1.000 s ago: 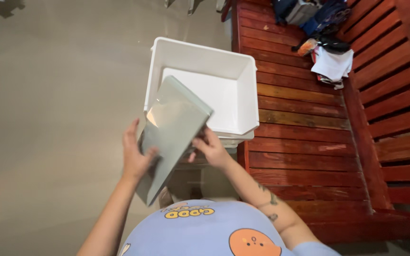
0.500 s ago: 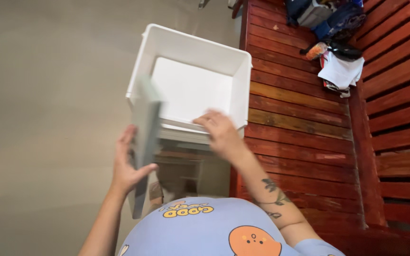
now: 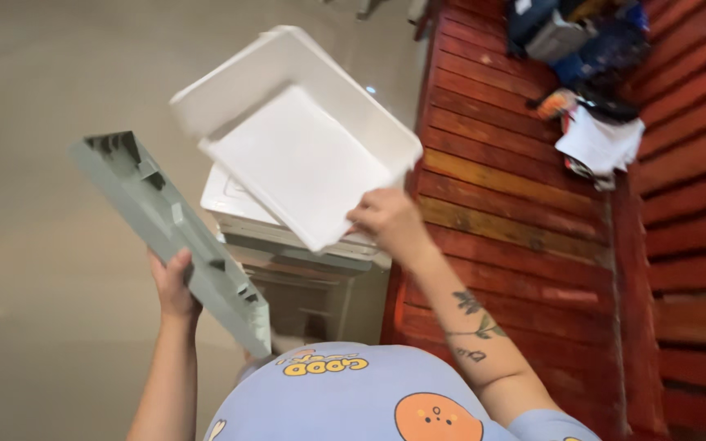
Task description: The person assembles multiple plastic storage drawers by attaching side panels to white drawer bodies and stacking them. They handle white drawer bodies and pink and gray side panels, fitting each panel into the drawer and then placing the completed unit into a stack.
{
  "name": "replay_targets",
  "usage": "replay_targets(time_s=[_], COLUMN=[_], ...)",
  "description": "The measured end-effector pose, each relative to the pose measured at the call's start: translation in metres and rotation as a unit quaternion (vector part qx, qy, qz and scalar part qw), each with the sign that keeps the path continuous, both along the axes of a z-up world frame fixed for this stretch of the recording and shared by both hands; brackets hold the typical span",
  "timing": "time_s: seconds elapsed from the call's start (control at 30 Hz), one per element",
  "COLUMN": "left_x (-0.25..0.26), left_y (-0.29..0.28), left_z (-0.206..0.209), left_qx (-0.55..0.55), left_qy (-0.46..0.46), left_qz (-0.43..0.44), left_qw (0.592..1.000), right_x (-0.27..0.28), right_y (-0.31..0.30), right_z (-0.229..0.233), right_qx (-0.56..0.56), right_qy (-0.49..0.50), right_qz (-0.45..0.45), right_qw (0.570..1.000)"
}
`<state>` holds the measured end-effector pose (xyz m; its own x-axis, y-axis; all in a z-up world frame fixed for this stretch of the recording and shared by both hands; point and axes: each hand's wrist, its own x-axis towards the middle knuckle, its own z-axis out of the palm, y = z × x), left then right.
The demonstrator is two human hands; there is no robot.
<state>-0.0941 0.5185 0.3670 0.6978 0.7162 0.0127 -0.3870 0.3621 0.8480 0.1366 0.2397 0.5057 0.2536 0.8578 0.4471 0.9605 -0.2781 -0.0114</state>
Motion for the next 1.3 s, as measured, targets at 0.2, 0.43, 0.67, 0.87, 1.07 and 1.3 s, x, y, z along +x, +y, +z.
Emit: replay_targets(time_s=[0.2,0.43,0.67,0.87,1.07,1.3], left_x=[0.038,0.092,0.144,0.182,0.207,0.222], left_y=[0.058,0.137,0.194,0.209,0.198,0.185], left_z=[0.023,0.035,0.036,0.046,0.057,0.062], left_qx=[-0.180,-0.143,-0.121,-0.135,-0.137,-0.095], left_qy=[0.022,0.036,0.093,0.137,0.142,0.192], left_qz=[-0.030,-0.091,-0.174,-0.204,-0.196,-0.123], left_qw=[0.983,0.985,0.973,0.960,0.961,0.969], right_x=[-0.040,-0.062,-0.063,-0.066,-0.068,-0.060], right_y=[0.068,0.142,0.183,0.204,0.218,0.221], right_z=[-0.010,-0.006,-0.004,-0.003,-0.006,-0.012], right_qx=[0.055,0.049,0.027,0.011,0.020,0.009], right_qy=[0.068,0.194,0.279,0.329,0.328,0.330], right_qz=[0.111,0.118,0.104,0.066,0.059,0.069], right_qw=[0.990,0.973,0.954,0.942,0.943,0.941])
